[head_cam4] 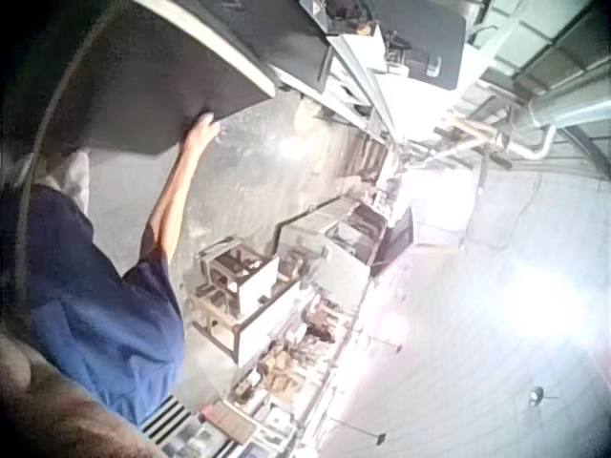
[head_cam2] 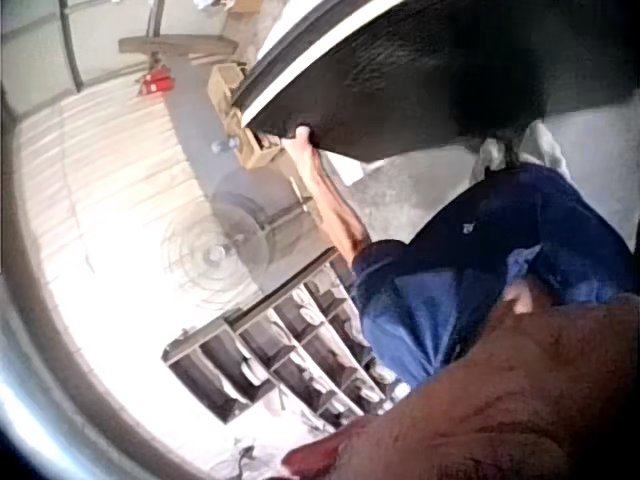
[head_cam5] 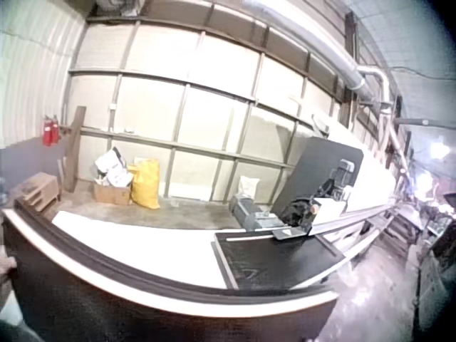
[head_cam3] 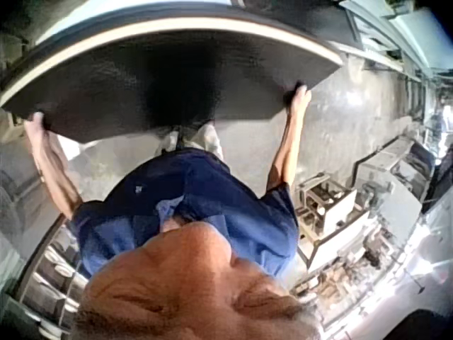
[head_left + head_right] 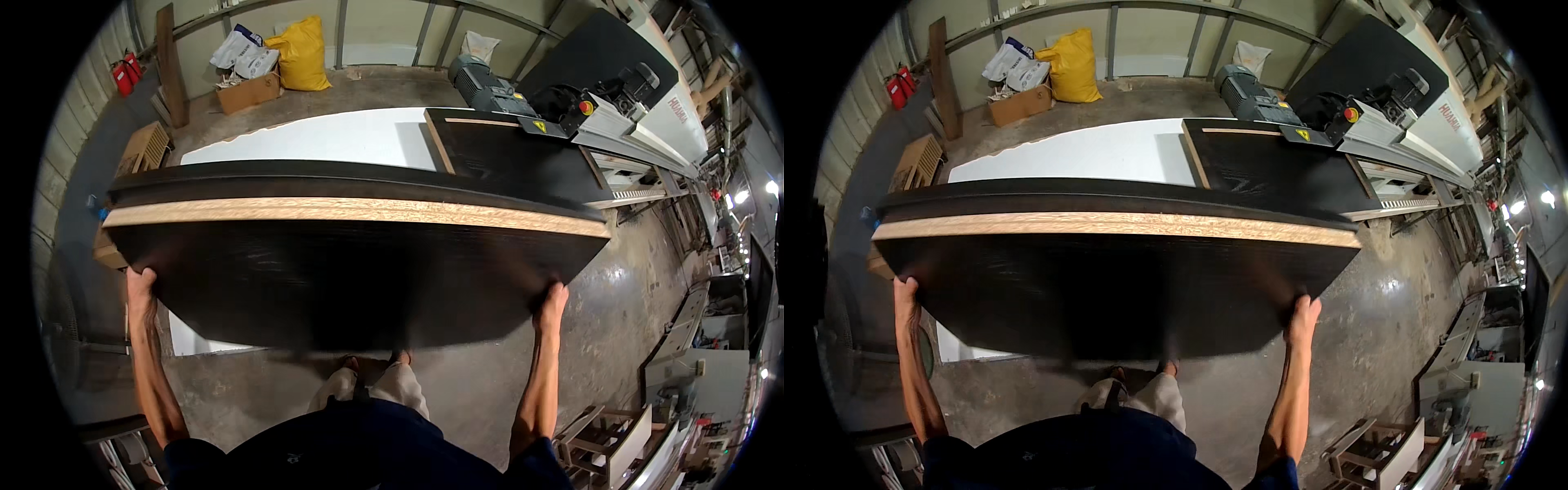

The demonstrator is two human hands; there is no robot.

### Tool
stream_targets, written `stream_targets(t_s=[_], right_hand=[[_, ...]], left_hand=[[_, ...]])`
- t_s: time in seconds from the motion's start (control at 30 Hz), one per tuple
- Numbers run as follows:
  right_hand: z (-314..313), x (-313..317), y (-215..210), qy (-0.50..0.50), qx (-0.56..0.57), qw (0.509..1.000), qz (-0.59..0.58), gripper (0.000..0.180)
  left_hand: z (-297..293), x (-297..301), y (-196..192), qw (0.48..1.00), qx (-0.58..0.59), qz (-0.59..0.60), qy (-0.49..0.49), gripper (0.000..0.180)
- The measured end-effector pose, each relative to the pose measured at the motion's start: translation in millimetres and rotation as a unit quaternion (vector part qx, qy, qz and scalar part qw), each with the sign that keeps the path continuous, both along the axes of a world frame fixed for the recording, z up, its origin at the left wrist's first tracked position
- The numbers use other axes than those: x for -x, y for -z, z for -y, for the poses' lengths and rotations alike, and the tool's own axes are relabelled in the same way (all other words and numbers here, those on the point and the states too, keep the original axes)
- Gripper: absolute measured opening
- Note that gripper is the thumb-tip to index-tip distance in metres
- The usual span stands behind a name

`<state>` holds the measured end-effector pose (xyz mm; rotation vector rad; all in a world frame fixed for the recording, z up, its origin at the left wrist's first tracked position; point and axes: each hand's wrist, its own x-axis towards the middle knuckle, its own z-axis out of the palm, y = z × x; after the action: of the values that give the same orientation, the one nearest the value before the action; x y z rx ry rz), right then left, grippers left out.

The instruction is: The person lifts large black wooden panels from a workbench one at a time and carries them to a stack on the floor, placing each panel carefully on top of the pile.

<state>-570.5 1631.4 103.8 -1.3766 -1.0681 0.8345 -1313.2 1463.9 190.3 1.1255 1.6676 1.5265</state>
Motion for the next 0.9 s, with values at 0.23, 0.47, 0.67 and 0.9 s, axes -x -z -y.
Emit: stream_targets(t_s=[0.23,0.47,0.67,0.9], right_hand=[[-52,48,-8,-0.221,-0.105,0.957,-0.156,0.099],[-36,62,-30,-0.127,-0.135,0.979,-0.090,0.046],[-34,71,-26,-0.098,-0.142,0.978,-0.115,0.041],[-57,60,34,-0.086,-0.157,0.964,-0.198,0.074]], left_hand=[[37,15,51,0.994,-0.102,0.020,-0.035,0.101],[26,1,46,0.988,-0.150,-0.010,-0.024,0.074],[26,-4,46,0.983,-0.181,0.039,-0.016,0.067],[33,65,118,0.979,-0.194,0.061,-0.031,0.089]])
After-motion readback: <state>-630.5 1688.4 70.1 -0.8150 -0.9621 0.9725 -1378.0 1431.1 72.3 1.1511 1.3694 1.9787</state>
